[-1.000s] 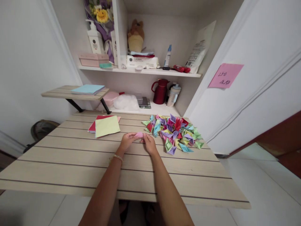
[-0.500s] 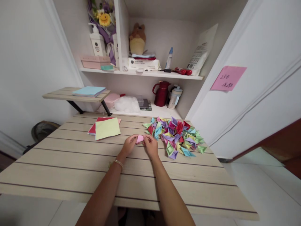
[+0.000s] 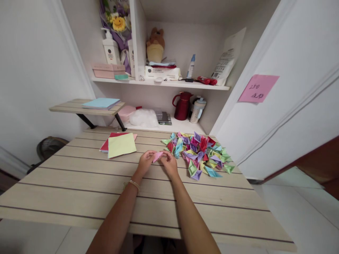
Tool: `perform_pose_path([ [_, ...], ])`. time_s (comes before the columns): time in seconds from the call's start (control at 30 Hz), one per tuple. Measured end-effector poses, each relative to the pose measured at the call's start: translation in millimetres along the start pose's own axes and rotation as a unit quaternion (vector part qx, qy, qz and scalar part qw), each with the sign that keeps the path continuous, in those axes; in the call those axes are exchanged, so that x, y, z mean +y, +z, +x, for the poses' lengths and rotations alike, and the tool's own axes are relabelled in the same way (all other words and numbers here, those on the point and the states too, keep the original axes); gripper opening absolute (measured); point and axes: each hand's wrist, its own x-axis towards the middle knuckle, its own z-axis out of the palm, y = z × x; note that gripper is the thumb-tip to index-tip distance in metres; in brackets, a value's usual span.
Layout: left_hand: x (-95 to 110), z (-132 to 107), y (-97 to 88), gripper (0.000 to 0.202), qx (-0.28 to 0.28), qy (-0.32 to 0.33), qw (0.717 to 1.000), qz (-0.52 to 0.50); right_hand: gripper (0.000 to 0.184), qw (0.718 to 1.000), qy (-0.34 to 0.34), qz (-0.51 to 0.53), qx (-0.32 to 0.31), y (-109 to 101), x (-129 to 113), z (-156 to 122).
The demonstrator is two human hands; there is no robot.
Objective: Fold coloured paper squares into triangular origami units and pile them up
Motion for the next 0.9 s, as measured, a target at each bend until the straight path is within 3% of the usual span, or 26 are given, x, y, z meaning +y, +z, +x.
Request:
perform_pose_path([
  [0.5, 3.5, -3.7, -1.0, 0.031, -0.058, 0.007, 0.998, -0.022, 0.033, 0.996, -0.013, -0.076, 0.046, 2.9, 7.4, -0.6],
  [0.7, 4.7, -4.5, -0.9, 0.029, -0.089, -0.008, 0.996, -0.012, 0.033, 0.995, -0.032, -0.092, 0.03, 3.6, 4.3, -1.8],
  [0.9, 4.0, -2.1, 1.8, 0.029, -0.03, 0.02, 0.999, -0.003, 0.038, 0.993, -0.054, -0.107, 0.011, 7.0, 2.2, -4.5],
])
